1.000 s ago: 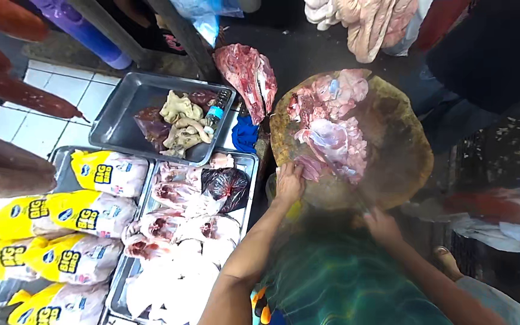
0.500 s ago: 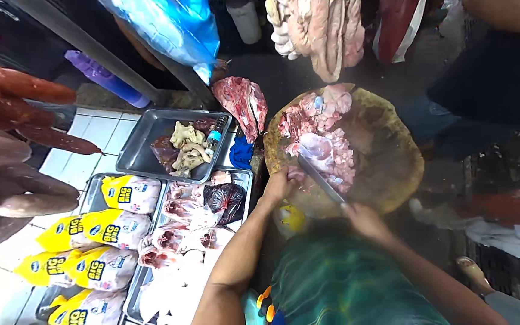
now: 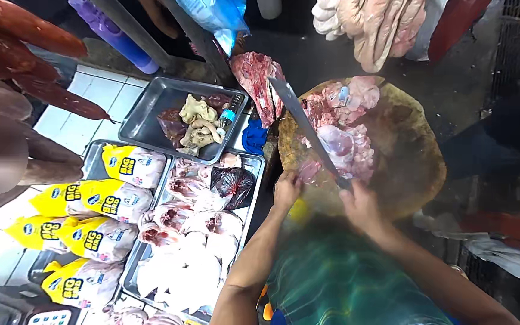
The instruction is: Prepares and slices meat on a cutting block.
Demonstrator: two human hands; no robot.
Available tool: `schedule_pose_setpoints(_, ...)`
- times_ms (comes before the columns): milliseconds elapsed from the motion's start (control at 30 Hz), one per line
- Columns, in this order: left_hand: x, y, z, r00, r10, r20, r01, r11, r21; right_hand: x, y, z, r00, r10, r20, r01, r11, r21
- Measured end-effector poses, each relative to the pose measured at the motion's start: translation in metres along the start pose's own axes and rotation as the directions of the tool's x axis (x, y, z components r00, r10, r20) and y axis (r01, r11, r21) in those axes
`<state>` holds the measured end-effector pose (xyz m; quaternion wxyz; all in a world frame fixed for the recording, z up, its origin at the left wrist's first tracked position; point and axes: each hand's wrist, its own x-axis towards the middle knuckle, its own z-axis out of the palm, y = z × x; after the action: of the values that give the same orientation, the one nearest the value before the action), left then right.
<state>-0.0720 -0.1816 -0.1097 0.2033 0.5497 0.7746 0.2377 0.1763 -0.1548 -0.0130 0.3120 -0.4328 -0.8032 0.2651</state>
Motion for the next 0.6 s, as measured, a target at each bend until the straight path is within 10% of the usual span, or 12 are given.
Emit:
schedule_pose_setpoints(100, -0.003, -0.007, 0.008, 0.997, 0.05, -0.06, -0.049, 0.999, 0.012, -0.007, 0.027, 0.014, 0.813, 0.409, 0.415, -0.32, 0.909, -0.268)
schedule_pose_setpoints(200, -0.003, -0.014, 0.01, 0.993, 0.074, -0.088, -0.069, 0.996, 0.05, 0.003, 0.028, -0.001, 0.623, 0.613, 0.485, -0.462, 0.789, -0.404)
schedule_pose_setpoints(467, -0.015, -0.019, 0.007, 0.969, 0.112, -0.219, -0.131, 0.989, -0.073, 0.001, -0.013, -0.015, 0.975, 0.199, 0.1, -0.203, 0.978, 0.038)
schedule_pose_setpoints(600, -0.007, -0.026, 0.018, 0.958, 0.21, -0.196, -0.219, 0.975, -0.026, -0.011, 0.011, 0.026, 0.874, 0.36, 0.327, -0.313, 0.931, -0.188)
